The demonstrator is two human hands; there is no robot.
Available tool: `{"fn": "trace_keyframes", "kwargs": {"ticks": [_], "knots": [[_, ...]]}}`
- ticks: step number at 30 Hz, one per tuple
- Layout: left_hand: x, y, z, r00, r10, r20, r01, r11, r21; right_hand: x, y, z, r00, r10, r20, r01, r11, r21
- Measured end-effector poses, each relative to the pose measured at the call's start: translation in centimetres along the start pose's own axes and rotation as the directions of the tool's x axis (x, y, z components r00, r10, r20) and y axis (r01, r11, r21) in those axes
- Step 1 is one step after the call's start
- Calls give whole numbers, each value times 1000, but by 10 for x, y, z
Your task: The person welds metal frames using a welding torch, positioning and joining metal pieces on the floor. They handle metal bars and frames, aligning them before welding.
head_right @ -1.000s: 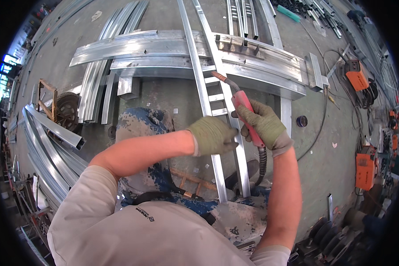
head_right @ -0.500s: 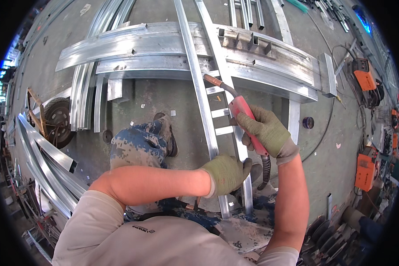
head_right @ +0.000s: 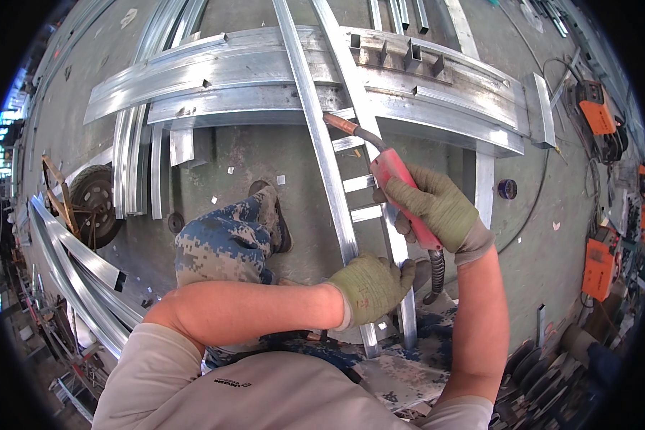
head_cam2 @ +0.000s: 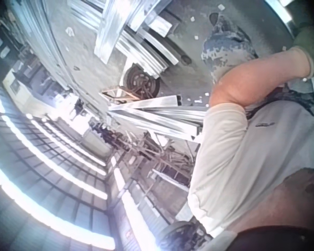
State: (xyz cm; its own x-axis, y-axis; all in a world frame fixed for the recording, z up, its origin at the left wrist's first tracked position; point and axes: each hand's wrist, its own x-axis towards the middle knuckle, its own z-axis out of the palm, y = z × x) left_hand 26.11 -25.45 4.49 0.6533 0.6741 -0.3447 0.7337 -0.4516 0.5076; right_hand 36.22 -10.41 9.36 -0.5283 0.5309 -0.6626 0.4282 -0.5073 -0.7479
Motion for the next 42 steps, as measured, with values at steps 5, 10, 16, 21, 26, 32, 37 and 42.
{"fn": "trace_keyframes", "kwargs": {"ticks": [5, 10, 16, 21, 26, 32, 37, 42], "knots": [[0, -1, -4, 1000, 8, 13, -8, 1000, -14, 2, -2, -3, 1000, 20, 11, -20, 1000, -8], [-1, -2, -6, 1000, 15, 14, -15, 1000, -23, 5, 2, -8, 1000, 16, 26, -16, 1000, -20], [-4, -4, -12, 1000, 3, -4, -4, 993, -117, 1, -5, -3, 1000, -2, 15, 3, 999, -53], [1, -6, -10, 1000, -18, 25, 22, 983, -182, 2, 0, -1, 1000, -14, 7, 14, 999, -35], [0, -4, -2, 1000, 8, -25, -10, 998, -55, 2, 4, -10, 1000, -25, -9, 25, 999, -27], [1, -3, -4, 1000, -3, 6, 4, 999, -44, 0, -4, -3, 1000, -3, 19, 4, 1000, -29], [-1, -4, -6, 1000, 15, -17, -16, 999, -47, 5, 0, -5, 1000, -8, 21, 10, 997, -78], [-1, -5, -3, 1000, 14, -18, -15, 997, -73, 3, -5, -5, 999, -4, 46, 7, 997, -77]]}}
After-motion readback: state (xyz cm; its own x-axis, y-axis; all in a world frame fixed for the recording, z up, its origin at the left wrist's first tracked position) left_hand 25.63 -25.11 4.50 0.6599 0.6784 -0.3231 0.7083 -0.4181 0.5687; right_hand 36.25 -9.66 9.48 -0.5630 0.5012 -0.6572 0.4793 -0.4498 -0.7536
